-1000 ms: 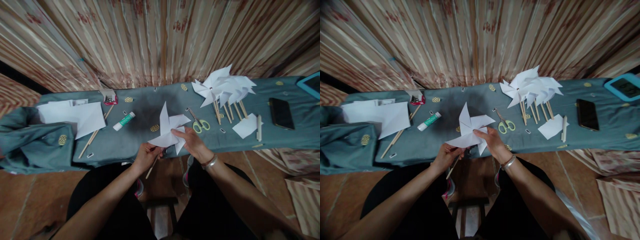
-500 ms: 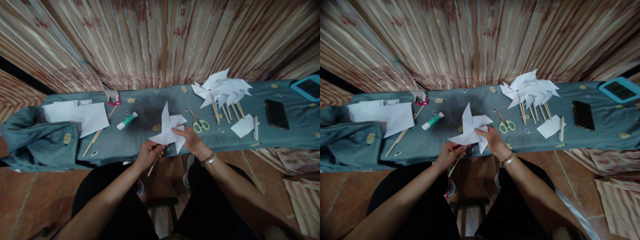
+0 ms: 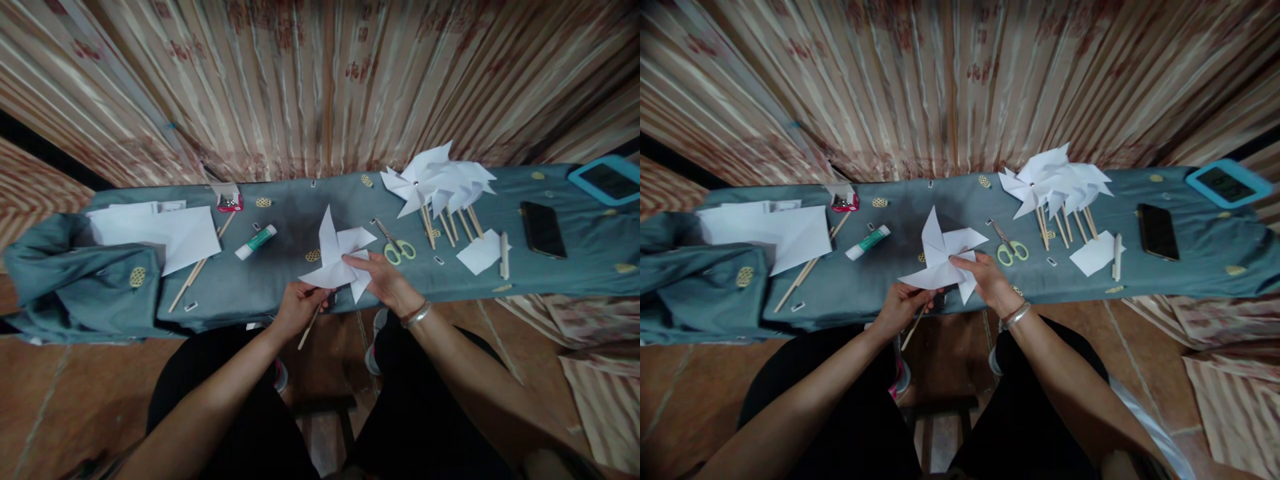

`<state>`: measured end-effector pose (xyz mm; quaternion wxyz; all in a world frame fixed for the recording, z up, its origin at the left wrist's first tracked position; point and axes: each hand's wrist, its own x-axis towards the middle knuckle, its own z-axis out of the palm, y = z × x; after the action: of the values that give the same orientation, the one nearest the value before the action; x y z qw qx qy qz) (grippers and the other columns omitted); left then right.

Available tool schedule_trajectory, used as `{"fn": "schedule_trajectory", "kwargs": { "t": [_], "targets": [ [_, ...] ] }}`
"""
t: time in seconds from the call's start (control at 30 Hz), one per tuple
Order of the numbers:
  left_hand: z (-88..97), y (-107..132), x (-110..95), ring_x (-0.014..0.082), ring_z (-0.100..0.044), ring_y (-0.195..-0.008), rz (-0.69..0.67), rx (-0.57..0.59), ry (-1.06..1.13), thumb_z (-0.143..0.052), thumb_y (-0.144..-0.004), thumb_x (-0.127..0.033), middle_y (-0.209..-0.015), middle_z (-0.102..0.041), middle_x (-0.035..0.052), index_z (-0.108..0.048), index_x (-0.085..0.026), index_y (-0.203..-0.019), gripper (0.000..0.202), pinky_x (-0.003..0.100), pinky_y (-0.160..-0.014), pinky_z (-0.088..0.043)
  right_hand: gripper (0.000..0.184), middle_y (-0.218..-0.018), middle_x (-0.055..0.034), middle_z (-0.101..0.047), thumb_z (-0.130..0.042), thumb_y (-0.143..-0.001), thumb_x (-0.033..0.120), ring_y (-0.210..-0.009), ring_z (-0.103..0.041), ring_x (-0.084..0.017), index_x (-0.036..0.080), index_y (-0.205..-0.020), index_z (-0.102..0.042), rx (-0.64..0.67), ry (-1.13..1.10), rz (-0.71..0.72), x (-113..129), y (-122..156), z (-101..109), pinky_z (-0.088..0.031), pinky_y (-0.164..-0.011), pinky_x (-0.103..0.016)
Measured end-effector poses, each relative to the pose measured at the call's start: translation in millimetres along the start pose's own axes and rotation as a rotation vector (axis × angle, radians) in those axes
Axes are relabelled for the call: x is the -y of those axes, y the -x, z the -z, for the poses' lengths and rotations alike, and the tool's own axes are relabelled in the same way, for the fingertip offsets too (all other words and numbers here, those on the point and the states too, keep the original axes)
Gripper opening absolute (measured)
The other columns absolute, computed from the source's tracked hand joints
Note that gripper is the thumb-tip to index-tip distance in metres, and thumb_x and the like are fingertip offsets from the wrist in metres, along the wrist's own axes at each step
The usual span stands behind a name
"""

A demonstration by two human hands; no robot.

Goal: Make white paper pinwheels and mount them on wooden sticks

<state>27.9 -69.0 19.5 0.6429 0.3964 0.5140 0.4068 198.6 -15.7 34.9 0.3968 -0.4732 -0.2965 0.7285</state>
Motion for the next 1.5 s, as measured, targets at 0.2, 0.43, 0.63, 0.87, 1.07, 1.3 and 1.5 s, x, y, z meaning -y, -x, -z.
{"fn": "schedule_trajectory", "kwargs": {
  "t": [0.2, 0.43, 0.63, 0.87, 1.07, 1.3, 1.5],
  "targets": [
    [0.9, -3, 5, 0.0082, -0.047, -0.042, -0.008, -0.054, -0.027, -0.069, -0.066, -0.019, -0.045, -0.057, -0.0015, -0.061, -0.014, -0.049, 0.019, 0.02, -0.046, -0.038, 0.032, -0.082, -0.0039, -0.078, -0.087, -0.055, 0.036, -0.086, -0.072, -0.027, 0.02, -0.078, -0.072, -0.007, 0.021, 0.019, -1, 0, 0, -0.053, -0.087, -0.041],
    [-2.3, -3, 0, 0.0081, -0.047, -0.041, 0.008, -0.046, 0.001, -0.068, -0.064, -0.02, -0.044, -0.057, -0.0014, -0.06, -0.014, -0.049, 0.018, 0.02, -0.045, -0.039, 0.032, -0.084, -0.0042, -0.078, -0.087, -0.055, 0.034, -0.084, -0.071, -0.025, 0.019, -0.079, -0.073, -0.026, -0.008, 0.019, -1, -3, 0, -0.054, -0.085, -0.04],
    [-2.8, -14, 1, 0.0098, -0.05, -0.042, -0.061, -0.05, -0.028, -0.068, -0.063, -0.023, -0.045, -0.059, -0.0011, -0.064, -0.014, -0.053, 0.014, 0.021, -0.046, -0.041, 0.034, -0.08, -0.0031, -0.078, -0.089, -0.052, 0.035, -0.08, -0.072, -0.022, 0.019, -0.079, -0.075, -0.059, -0.02, 0.081, 2, -8, 0, -0.053, -0.084, -0.036],
    [-4.9, -26, 12, 0.0127, -0.055, -0.046, -0.127, -0.101, -0.155, -0.068, -0.065, -0.026, -0.048, -0.063, 0.0012, -0.065, -0.015, -0.051, 0.018, 0.023, -0.049, -0.042, 0.034, -0.075, -0.0009, -0.077, -0.091, -0.049, 0.037, -0.074, -0.072, -0.021, 0.02, -0.075, -0.075, -0.109, -0.038, 0.11, 5, -3, 5, -0.054, -0.079, -0.034],
    [-9.1, -32, 13, 0.0109, -0.051, -0.048, -0.186, -0.112, -0.115, -0.068, -0.062, -0.025, -0.049, -0.06, -0.0012, -0.062, -0.016, -0.049, 0.017, 0.021, -0.048, -0.037, 0.031, -0.075, -0.0011, -0.077, -0.089, -0.052, 0.035, -0.071, -0.071, -0.02, 0.02, -0.076, -0.076, -0.141, -0.043, 0.142, 7, -3, 11, -0.054, -0.075, -0.033],
    [-18.3, -33, 8, 0.0094, -0.047, -0.043, -0.089, -0.135, 0.034, -0.068, -0.058, -0.024, -0.044, -0.058, -0.0012, -0.063, -0.016, -0.046, 0.015, 0.021, -0.046, -0.036, 0.029, -0.075, -0.0023, -0.077, -0.088, -0.055, 0.036, -0.07, -0.07, -0.02, 0.02, -0.076, -0.074, -0.141, -0.036, 0.158, 6, -6, 13, -0.054, -0.074, -0.034],
    [-19.4, -34, 5, 0.0097, -0.048, -0.045, -0.094, -0.144, 0.071, -0.068, -0.057, -0.022, -0.046, -0.059, -0.0013, -0.063, -0.016, -0.047, 0.012, 0.022, -0.048, -0.038, 0.031, -0.076, -0.0016, -0.077, -0.088, -0.054, 0.038, -0.074, -0.071, -0.021, 0.021, -0.075, -0.074, -0.131, -0.015, 0.162, 10, -8, 11, -0.055, -0.074, -0.034]
  ]
}}
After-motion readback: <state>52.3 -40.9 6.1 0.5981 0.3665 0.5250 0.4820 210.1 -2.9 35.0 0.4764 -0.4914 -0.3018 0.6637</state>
